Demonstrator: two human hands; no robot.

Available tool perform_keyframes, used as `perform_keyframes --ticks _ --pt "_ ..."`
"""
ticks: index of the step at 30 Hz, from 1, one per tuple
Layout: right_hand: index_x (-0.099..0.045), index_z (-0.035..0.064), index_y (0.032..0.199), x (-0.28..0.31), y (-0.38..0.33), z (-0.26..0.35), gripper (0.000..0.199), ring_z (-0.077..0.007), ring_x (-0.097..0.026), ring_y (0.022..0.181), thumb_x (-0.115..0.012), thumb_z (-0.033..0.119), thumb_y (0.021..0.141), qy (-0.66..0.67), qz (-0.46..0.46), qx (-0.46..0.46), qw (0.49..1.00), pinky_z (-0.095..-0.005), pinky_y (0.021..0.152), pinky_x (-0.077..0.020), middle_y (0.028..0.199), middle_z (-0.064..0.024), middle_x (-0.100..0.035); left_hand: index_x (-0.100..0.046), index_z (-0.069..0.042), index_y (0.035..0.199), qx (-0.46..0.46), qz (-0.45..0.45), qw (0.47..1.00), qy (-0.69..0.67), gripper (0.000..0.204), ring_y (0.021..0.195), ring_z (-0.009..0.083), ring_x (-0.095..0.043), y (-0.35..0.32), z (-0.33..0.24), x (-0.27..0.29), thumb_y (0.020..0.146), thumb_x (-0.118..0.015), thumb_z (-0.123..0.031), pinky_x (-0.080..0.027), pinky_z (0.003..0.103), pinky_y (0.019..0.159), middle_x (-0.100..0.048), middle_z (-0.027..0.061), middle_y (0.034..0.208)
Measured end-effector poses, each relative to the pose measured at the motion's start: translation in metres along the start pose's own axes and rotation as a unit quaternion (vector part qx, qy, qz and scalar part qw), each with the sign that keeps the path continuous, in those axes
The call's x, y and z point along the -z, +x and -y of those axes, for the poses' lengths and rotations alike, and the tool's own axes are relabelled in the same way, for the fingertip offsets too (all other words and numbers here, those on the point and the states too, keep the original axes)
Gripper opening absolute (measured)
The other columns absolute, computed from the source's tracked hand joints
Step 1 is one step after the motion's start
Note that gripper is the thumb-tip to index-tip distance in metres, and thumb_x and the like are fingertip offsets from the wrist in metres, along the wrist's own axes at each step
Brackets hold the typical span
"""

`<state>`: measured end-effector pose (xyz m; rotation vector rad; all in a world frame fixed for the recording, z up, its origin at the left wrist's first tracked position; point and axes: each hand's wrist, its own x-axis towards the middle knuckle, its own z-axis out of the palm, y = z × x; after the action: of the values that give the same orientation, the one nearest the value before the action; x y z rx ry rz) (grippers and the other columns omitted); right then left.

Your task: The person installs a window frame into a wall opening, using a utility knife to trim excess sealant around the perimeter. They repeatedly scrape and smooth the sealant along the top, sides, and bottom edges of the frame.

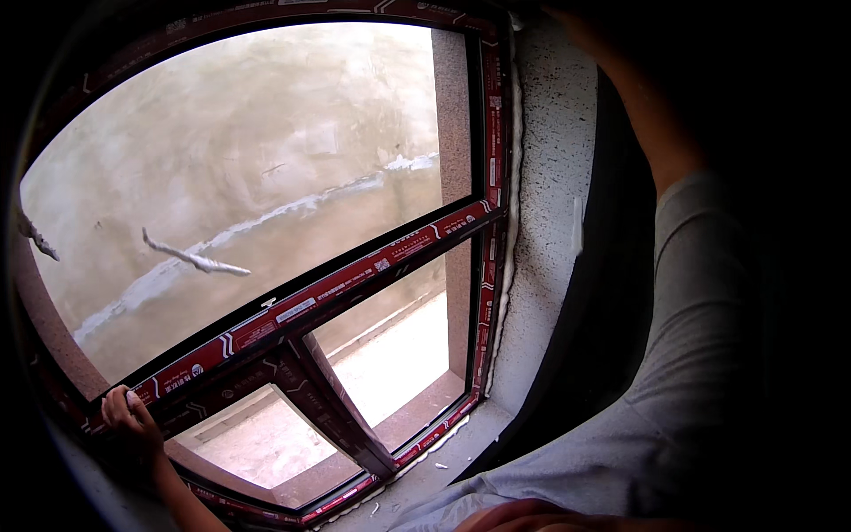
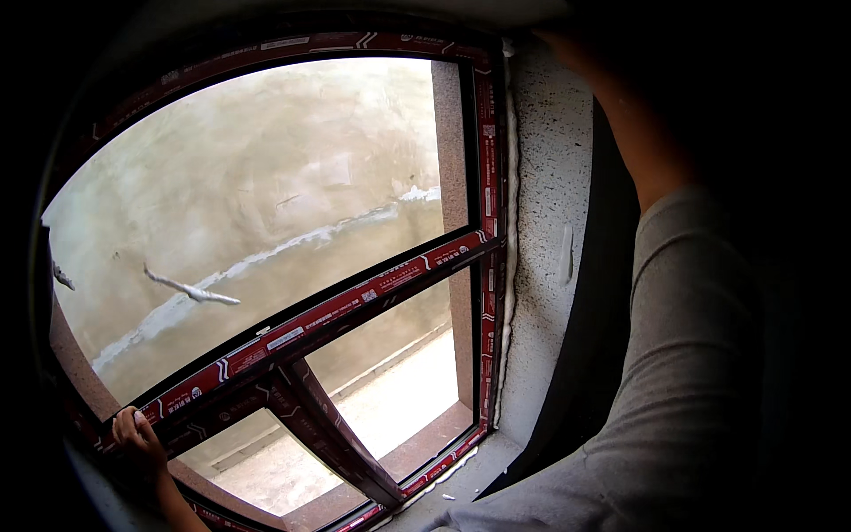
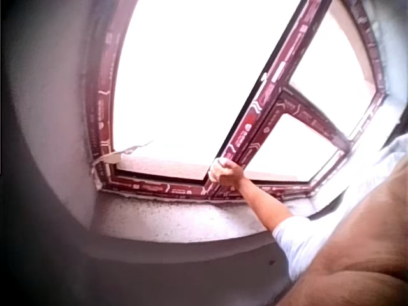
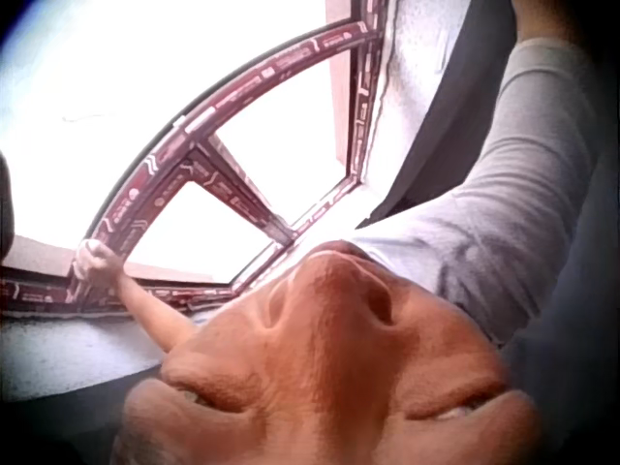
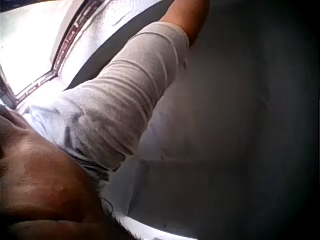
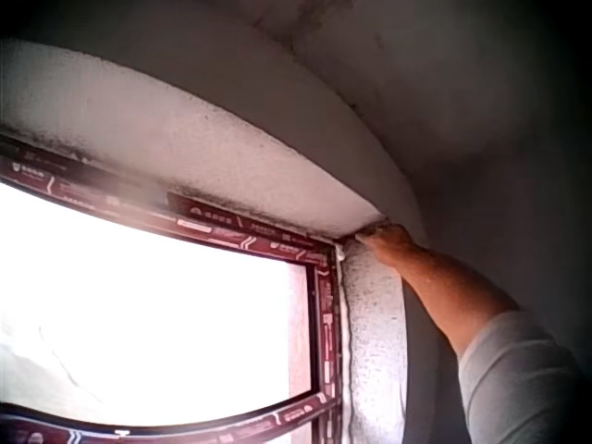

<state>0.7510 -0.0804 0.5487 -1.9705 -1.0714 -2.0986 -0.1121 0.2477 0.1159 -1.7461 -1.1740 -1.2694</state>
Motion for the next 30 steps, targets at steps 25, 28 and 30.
perform_keyframes --ticks 25,28,30 --pt "-0.05 0.005 0.15 -0.082 -0.088 0.196 0.054 -0.0418 -0.055 0.134 -0.041 0.035 0.107 0.372 0.078 -0.486 0.787 -0.0492 0.113 -0.0441 0.145 -0.0275 -0.055 -0.059 0.001 0.098 -0.012 0.005 0.999 -0.038 0.029 0.094 0.0405 -0.056 0.007 -0.007 0.001 0.104 -0.045 -0.024 -0.043 0.051 0.096 -0.059 0.0195 0.094" --pt "-0.045 0.0126 0.156 -0.106 -0.072 0.184 0.058 -0.0444 -0.056 0.13 -0.039 0.046 0.108 0.397 0.007 -0.441 0.805 -0.0551 0.108 -0.0468 0.147 -0.0255 -0.055 -0.059 0.001 0.098 -0.012 -0.001 0.999 -0.03 0.029 0.094 0.0405 -0.056 0.007 -0.006 -0.002 0.104 -0.045 -0.024 -0.043 0.051 0.096 -0.059 0.0195 0.095" --pt "-0.053 0.0121 0.148 -0.102 -0.06 0.19 0.053 -0.0458 -0.058 0.127 -0.041 0.044 0.107 0.425 0.012 -0.45 0.786 -0.0551 0.105 -0.0477 0.139 -0.0259 -0.06 -0.058 0.001 0.099 -0.009 -0.002 1.0 -0.009 0.031 0.094 0.0408 -0.057 0.004 -0.003 0.003 0.104 -0.044 -0.026 -0.043 0.051 0.097 -0.059 0.0197 0.095"
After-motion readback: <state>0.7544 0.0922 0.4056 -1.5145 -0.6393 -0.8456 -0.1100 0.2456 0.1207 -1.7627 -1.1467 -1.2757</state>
